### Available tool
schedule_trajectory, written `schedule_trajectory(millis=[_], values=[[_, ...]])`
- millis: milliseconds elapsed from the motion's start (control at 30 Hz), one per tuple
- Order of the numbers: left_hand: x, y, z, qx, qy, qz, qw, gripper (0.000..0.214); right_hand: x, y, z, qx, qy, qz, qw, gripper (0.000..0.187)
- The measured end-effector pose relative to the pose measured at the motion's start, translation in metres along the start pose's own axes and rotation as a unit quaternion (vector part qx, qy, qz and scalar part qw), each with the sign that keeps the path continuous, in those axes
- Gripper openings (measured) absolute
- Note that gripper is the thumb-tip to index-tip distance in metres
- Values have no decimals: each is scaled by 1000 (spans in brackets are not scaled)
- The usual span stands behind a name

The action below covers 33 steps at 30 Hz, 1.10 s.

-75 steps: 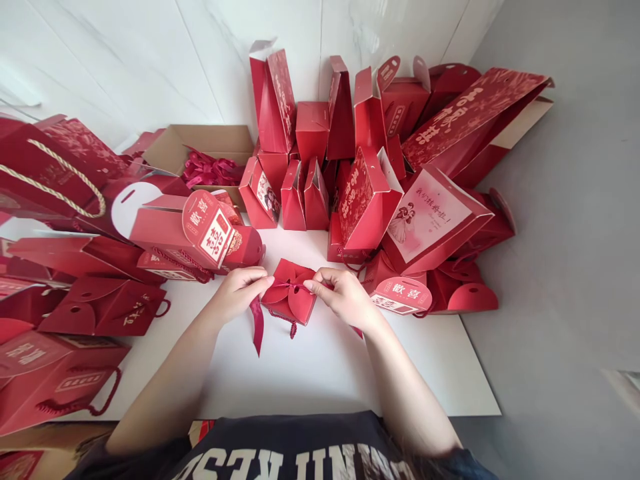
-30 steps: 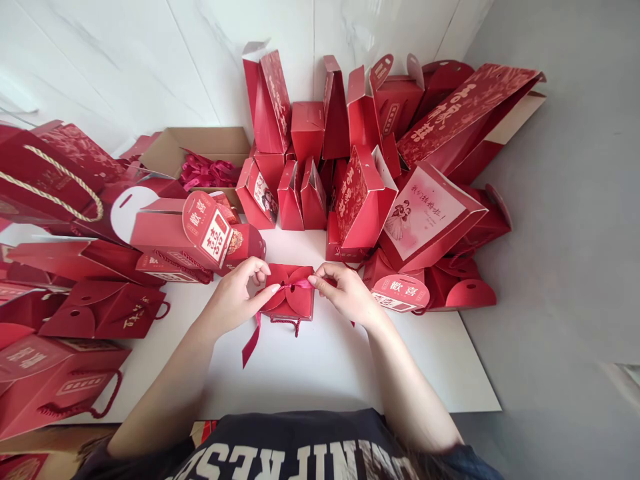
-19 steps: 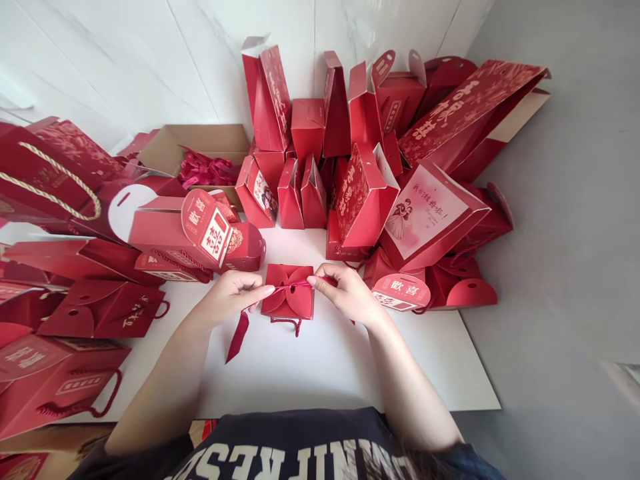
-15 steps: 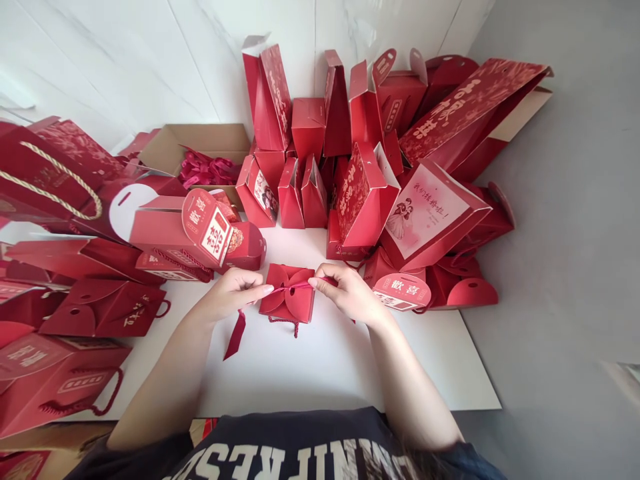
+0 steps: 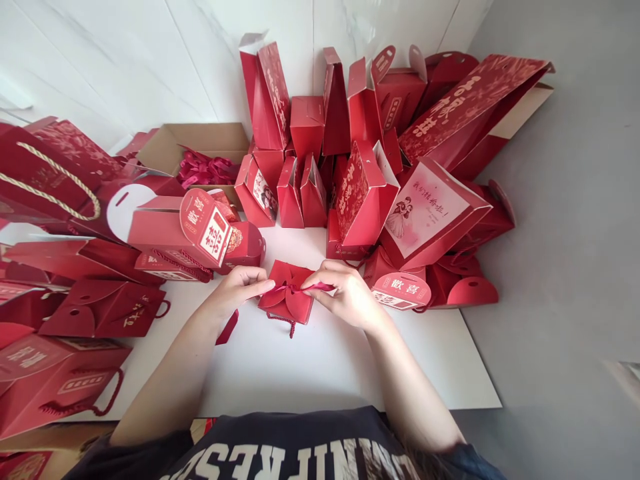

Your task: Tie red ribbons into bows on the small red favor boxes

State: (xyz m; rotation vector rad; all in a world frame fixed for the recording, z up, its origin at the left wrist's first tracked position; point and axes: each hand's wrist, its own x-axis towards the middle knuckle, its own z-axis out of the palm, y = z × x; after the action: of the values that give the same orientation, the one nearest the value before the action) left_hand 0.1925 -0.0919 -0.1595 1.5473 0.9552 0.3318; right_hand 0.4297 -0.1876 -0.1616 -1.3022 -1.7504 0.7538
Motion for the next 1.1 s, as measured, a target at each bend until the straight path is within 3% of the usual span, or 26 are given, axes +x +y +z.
schedule_trajectory(millis=[467, 633, 767, 933, 1033, 1100], values=[[-3, 3, 1, 1, 3, 8, 1000, 46, -1, 10, 9, -15, 6, -56, 998, 22], [-4, 3, 1, -1, -12, 10, 1000, 45, 0, 12, 12, 0, 59, -35, 998, 28], [-3, 1, 1, -8, 9, 21, 1000, 46, 1, 13, 14, -1, 100, -19, 995, 30], [-4, 3, 0, 21, 36, 28, 999, 38, 3, 7, 6, -10, 45, 9, 999, 19], [-9, 9, -4, 70, 45, 72, 994, 21, 2, 2, -2, 10, 10, 36, 999, 26], [-14, 13, -7, 116, 41, 115, 986, 27, 0, -1, -6, 25, -18, 53, 998, 30]])
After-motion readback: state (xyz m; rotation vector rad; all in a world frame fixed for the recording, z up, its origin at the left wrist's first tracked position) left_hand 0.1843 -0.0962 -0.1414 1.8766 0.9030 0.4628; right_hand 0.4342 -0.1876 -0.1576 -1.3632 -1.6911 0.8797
